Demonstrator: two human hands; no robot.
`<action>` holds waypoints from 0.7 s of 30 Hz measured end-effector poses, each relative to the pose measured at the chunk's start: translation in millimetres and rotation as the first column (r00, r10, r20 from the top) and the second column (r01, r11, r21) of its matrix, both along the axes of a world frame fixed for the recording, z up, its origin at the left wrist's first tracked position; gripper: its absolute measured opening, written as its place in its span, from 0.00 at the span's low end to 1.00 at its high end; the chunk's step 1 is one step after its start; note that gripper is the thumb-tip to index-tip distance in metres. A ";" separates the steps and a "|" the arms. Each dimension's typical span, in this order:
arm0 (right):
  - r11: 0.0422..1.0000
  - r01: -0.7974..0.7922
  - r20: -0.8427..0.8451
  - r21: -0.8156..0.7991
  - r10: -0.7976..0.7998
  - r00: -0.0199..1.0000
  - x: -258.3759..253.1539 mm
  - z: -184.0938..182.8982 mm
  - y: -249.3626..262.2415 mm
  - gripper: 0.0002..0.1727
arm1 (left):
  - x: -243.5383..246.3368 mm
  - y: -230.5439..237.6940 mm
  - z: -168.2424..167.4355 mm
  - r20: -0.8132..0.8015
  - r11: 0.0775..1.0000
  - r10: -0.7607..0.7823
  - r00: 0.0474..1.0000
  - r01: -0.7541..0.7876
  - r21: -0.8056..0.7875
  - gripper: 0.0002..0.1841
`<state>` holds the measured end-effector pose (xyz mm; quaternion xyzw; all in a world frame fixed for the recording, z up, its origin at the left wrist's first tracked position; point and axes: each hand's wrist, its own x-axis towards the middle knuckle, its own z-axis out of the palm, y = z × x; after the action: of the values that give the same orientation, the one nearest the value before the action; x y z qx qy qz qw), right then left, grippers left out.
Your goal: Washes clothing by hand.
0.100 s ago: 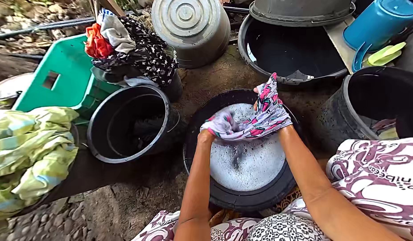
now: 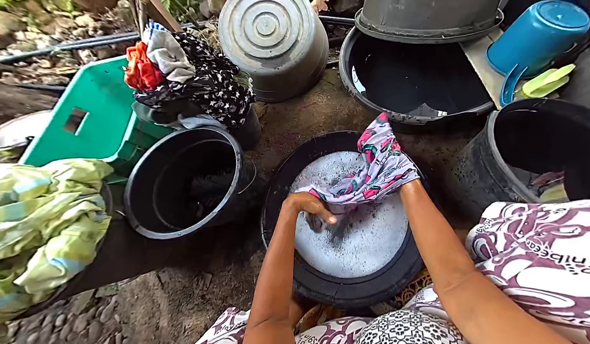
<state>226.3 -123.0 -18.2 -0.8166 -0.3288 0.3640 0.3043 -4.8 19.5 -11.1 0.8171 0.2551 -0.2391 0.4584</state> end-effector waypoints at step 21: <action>0.801 -0.303 0.057 0.516 0.320 0.946 75.8 23.2 -21.6 0.20 | -125.9 49.8 50.1 0.848 0.770 0.451 0.278 -0.601 -0.213 0.45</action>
<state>302.0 -144.6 5.0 -0.6330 -0.5390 0.3203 0.4541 -130.7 69.3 39.0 0.7203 0.2610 0.3902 0.5107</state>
